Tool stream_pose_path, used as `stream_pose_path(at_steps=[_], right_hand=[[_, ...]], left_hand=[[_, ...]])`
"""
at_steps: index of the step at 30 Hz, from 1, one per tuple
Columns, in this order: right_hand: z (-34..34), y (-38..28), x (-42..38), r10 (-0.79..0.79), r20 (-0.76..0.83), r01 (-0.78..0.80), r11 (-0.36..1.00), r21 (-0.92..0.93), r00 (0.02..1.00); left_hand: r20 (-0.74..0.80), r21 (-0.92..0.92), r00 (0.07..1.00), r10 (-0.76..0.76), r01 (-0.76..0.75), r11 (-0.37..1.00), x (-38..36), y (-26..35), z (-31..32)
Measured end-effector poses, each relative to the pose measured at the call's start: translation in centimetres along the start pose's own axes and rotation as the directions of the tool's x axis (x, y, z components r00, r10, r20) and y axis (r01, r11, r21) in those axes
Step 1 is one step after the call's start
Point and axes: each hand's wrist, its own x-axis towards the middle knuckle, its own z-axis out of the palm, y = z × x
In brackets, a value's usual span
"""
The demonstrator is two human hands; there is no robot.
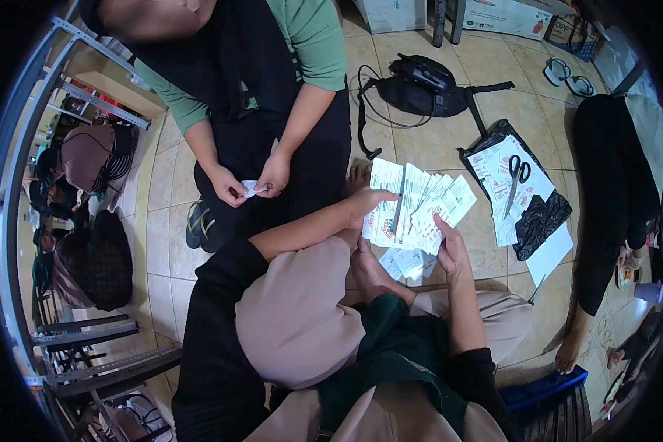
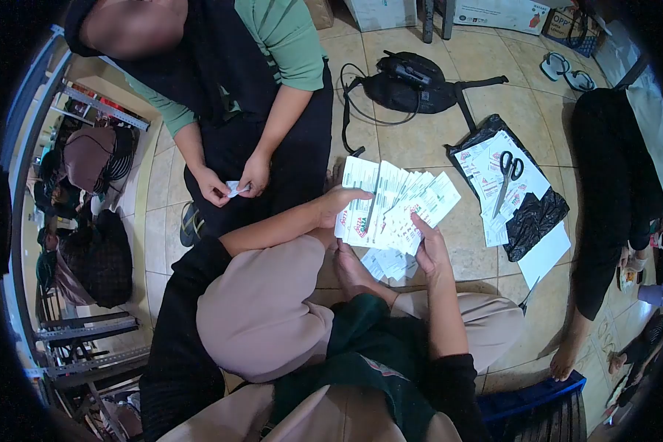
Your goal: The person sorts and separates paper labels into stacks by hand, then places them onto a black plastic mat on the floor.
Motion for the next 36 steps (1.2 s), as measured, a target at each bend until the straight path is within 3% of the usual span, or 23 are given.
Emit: stream_pose_path(at_steps=[3,5,7,9,11,15,18,19,21,25,27,28,31,33,34,35,36], right_hand=[[0.6,-0.1,-0.3,0.029,0.010,-0.029,0.999,0.012,1.000],[0.9,-0.1,-0.6,0.022,0.020,-0.019,0.990,-0.142,1.000],[0.7,0.1,-0.4,0.007,0.027,-0.003,0.991,-0.132,1.000],[0.2,0.3,0.0,-0.009,0.035,0.013,0.993,-0.120,0.999],[-0.8,0.2,0.6,0.034,0.038,-0.038,0.993,0.115,0.999],[-0.7,-0.3,0.1,0.057,0.047,-0.064,0.982,0.180,0.997],[1.1,-0.3,-0.9,0.022,0.040,-0.014,0.981,-0.196,0.999],[1.7,0.2,-0.9,0.020,0.041,-0.012,0.981,-0.196,0.999],[2.7,1.0,-1.0,0.105,0.160,-0.050,0.948,-0.315,0.982],[5.5,2.9,-0.7,0.129,0.182,-0.076,0.959,-0.273,0.975],[6.1,2.3,-1.0,0.093,0.057,-0.075,0.961,-0.266,0.994],[5.7,1.6,-0.7,0.068,0.051,-0.052,0.963,-0.266,0.996],[5.1,-0.4,-0.4,0.082,0.136,-0.022,0.920,-0.392,0.987],[5.3,-3.4,0.1,-0.120,0.241,0.249,0.735,-0.630,0.963],[5.2,-4.6,0.6,-0.251,0.289,0.382,0.564,-0.732,0.924],[5.2,-6.0,0.9,-0.259,0.288,0.387,0.557,-0.735,0.922],[5.2,-7.5,1.0,-0.342,0.291,0.352,0.130,-0.927,0.893]], left_hand=[[-0.023,0.077,0.998,0.052,-0.050,0.996,0.2,-0.2,-0.1],[-0.016,0.102,0.998,0.059,-0.057,0.993,0.1,-0.3,-0.1],[-0.006,0.128,0.998,0.063,-0.062,0.990,-0.2,-0.1,0.1],[-0.035,0.070,0.999,-0.012,0.014,0.997,-0.2,0.1,0.1],[0.009,0.017,0.999,-0.038,0.038,0.999,0.0,0.1,-0.1],[0.025,-0.040,0.998,-0.052,0.053,0.998,0.8,-0.4,-0.8],[0.039,-0.133,0.993,-0.110,0.114,0.984,0.6,-0.1,-0.2],[0.039,-0.132,0.993,-0.109,0.113,0.985,0.4,-0.1,0.0],[0.074,0.147,0.994,-0.080,0.069,0.987,0.0,-0.7,0.9],[0.017,0.261,0.998,-0.054,0.047,0.964,0.0,-0.8,1.5],[0.018,0.283,1.000,0.003,-0.008,0.959,0.0,-0.7,2.2],[-0.007,0.440,0.992,0.129,-0.113,0.891,0.5,-0.8,1.8],[-0.030,0.431,0.985,0.171,-0.142,0.891,1.2,-0.6,1.6],[-0.011,0.477,0.979,0.204,-0.174,0.861,2.0,-1.0,0.5],[-0.062,0.686,0.960,0.274,-0.158,0.710,4.0,-2.1,-2.2],[-0.096,0.849,0.929,0.357,-0.111,0.516,6.0,-3.2,-4.9],[-0.097,0.910,0.909,0.405,-0.084,0.405,6.2,-3.1,-5.2]])
